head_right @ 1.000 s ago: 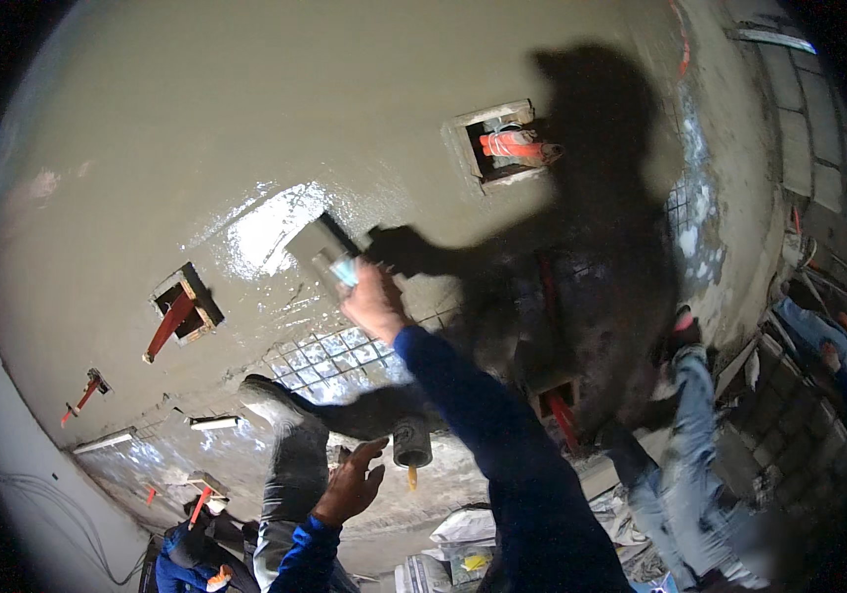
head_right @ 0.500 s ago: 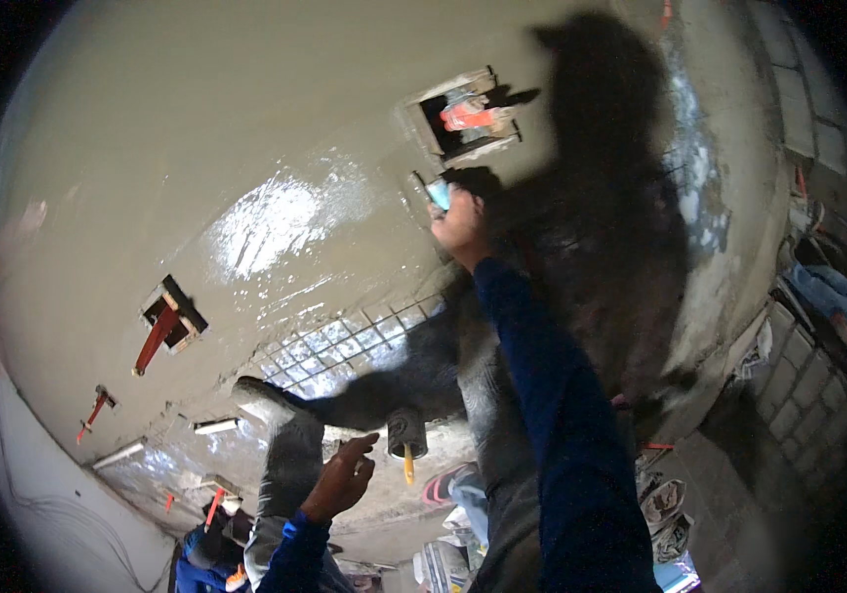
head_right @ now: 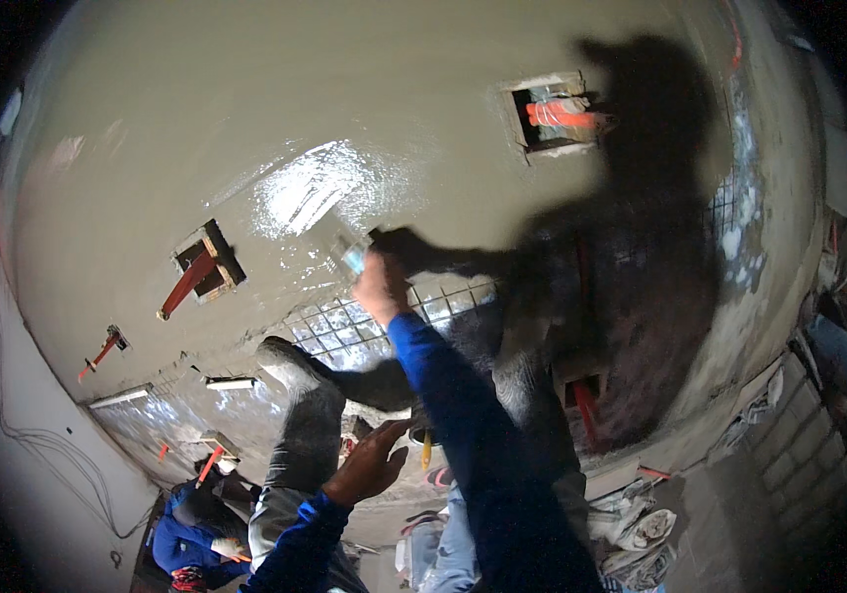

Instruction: The person smooths freshly poured concrete on a floor using a hand trowel. They move across the wet surface, leveling and finishing the concrete around embedded red pipes and square access boxes.

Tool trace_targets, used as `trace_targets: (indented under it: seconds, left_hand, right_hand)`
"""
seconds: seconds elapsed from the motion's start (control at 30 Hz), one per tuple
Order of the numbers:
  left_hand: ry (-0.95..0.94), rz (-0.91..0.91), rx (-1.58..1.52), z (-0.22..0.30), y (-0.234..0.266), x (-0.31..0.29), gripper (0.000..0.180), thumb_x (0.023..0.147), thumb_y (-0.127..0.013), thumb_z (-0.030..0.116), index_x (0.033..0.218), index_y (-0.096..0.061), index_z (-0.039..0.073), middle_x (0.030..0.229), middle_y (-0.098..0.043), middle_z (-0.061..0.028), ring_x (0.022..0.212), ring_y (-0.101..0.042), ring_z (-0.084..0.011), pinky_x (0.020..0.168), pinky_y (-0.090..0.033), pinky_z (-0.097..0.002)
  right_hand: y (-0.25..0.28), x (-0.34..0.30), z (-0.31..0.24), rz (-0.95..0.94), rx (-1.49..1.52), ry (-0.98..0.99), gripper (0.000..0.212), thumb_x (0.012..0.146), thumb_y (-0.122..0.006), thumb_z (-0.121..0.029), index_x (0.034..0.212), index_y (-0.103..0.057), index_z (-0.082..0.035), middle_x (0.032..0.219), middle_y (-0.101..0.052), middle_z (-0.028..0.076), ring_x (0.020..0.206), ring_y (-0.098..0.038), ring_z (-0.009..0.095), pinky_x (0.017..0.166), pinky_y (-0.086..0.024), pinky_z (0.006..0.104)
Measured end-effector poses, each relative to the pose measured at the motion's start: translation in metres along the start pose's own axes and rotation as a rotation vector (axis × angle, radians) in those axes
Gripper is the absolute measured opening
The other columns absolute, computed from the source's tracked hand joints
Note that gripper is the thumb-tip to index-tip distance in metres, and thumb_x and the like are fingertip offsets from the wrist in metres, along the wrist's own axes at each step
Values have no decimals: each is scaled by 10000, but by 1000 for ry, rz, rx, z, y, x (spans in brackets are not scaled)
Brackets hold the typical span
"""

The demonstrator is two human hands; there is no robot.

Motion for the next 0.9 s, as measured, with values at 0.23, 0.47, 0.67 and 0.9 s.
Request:
trace_targets:
  seconds: [0.23,0.47,0.67,0.9]
  left_hand:
    - [-34,132,-108,-15,16,-26,445,919,-602,71,1363,-562,52,1263,-633,-241,1170,-613,-451,1005,-503,-505]
    - [65,9,-142,-30,32,-58,475,923,-556,64,1396,-519,45,1316,-591,-231,1162,-609,-466,976,-504,-533]
    - [25,47,-174,-42,46,-72,484,913,-573,62,1387,-491,8,1287,-577,-262,1121,-621,-473,961,-508,-531]
    - [-33,88,-178,-38,63,-84,529,882,-589,38,1392,-462,-25,1284,-569,-291,1075,-634,-481,944,-519,-523]
  right_hand:
    - [1,-7,12,4,403,107,240,876,-696,27,1113,-665,-1,966,-749,77,831,-693,149,725,-566,323]
    - [196,95,89,228,538,-77,129,949,-694,-94,1055,-623,-76,798,-651,-4,619,-593,97,532,-473,285]
    - [217,129,75,270,243,-91,166,965,-703,-216,1032,-646,-75,824,-662,10,680,-609,95,575,-488,298]
    - [121,153,-21,10,108,1,141,910,-740,-138,1003,-687,-46,833,-712,62,707,-662,152,611,-514,314]
Point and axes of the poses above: each hand's wrist, its own x-axis towards the middle knuckle, its own y-axis out of the back of the hand, z = x × y, the point moved 2 cm from there along x, towards the middle knuckle
